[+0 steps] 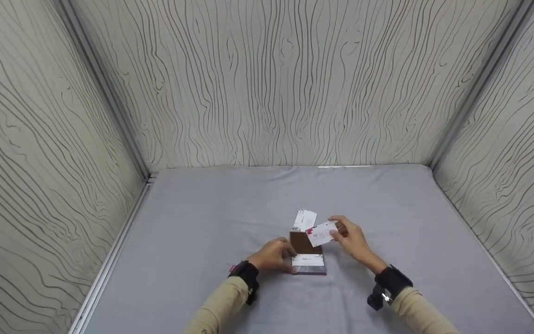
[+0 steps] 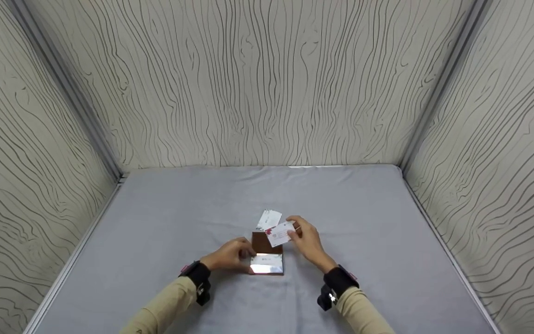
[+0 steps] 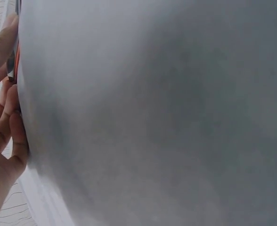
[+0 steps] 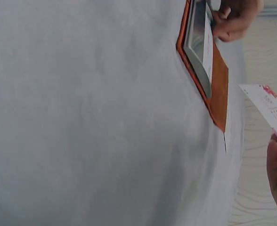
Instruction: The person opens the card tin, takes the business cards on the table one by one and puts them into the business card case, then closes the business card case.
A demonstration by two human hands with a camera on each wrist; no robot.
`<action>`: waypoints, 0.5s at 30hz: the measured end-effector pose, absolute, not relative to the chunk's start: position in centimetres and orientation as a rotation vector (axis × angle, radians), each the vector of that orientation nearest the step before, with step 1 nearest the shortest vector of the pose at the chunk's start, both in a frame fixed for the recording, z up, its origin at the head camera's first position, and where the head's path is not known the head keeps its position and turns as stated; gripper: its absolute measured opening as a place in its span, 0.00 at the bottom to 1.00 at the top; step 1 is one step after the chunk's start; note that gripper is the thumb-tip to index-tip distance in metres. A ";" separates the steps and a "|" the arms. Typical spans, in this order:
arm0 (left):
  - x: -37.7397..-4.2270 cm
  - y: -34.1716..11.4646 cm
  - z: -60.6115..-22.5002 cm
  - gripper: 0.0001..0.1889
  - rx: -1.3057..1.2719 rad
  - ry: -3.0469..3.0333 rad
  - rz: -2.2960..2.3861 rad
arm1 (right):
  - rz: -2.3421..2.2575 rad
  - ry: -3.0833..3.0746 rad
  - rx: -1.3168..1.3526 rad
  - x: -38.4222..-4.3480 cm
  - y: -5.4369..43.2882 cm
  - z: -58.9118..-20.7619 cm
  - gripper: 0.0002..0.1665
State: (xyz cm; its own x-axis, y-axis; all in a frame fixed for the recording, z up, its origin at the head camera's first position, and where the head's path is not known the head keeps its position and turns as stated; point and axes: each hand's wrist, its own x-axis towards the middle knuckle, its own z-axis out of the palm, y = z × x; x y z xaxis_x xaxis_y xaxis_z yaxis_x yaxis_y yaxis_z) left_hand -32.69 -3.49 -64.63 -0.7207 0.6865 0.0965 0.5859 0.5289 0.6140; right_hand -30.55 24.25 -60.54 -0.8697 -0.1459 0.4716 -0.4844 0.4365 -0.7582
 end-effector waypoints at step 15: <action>-32.6 -3.4 -64.4 0.22 1.093 2.608 0.963 | 1.400 -2.570 0.619 -29.8 22.6 -62.4 0.19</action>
